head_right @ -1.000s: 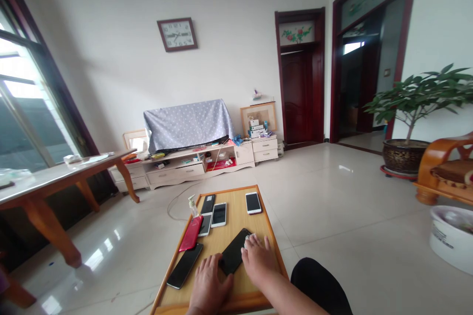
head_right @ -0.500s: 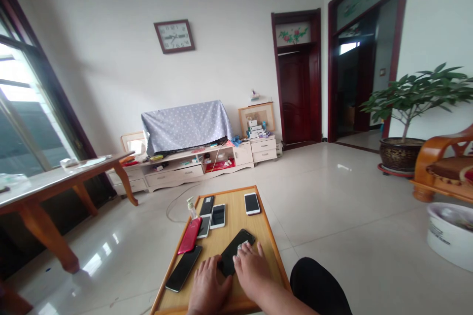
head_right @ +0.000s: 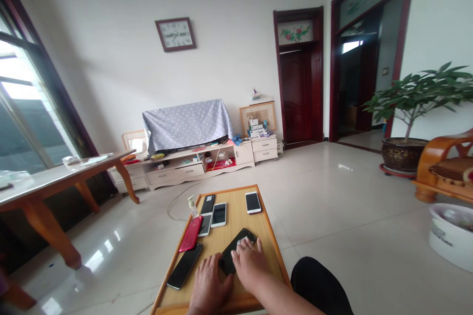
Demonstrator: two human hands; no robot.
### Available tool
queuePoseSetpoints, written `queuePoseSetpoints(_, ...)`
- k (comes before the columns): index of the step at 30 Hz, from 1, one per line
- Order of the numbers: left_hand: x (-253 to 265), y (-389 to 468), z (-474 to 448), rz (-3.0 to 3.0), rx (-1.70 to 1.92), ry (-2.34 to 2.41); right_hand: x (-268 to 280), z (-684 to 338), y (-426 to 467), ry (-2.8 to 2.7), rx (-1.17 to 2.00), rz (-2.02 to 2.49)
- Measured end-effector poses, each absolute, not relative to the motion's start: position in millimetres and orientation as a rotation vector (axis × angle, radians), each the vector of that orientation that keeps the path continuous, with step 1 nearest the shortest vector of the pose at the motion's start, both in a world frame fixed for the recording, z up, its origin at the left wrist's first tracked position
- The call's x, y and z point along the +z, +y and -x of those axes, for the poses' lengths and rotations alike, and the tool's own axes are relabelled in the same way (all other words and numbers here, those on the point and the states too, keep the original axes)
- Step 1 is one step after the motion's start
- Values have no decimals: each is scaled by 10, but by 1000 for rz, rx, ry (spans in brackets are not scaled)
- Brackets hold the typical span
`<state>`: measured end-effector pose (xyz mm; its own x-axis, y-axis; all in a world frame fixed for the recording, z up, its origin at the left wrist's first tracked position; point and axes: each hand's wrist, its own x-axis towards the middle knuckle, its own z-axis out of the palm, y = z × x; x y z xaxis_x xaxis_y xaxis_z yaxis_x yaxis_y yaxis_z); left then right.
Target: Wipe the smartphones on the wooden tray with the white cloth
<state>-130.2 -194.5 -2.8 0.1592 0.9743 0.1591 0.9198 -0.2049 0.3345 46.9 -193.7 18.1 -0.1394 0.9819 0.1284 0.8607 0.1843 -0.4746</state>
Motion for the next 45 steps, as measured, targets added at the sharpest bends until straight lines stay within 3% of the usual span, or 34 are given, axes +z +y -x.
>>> queuePoseSetpoints(6,-84,-1931,1330,-2263,529,1867,58,-251,-2162,-2231,493,1384)
queuePoseSetpoints(15,-30,-1953,1291,-2274,507,1881,187,-517,-1765,-2015,357,1779)
queuePoseSetpoints(22,-35,-1945,1304,-2261,474,1892,87,-224,-2012,-2294,481,1354)
queuePoseSetpoints(31,-72,-1936,1295,-2277,516,1892,156,-600,-1623,-2067,370,1759)
queuePoseSetpoints(38,-102,-1913,1315,-2283,558,1875,92,-281,-1921,-2352,471,1330)
queuePoseSetpoints(45,-90,-1925,1298,-2296,595,1872,130,-704,-1592,-2176,394,1699)
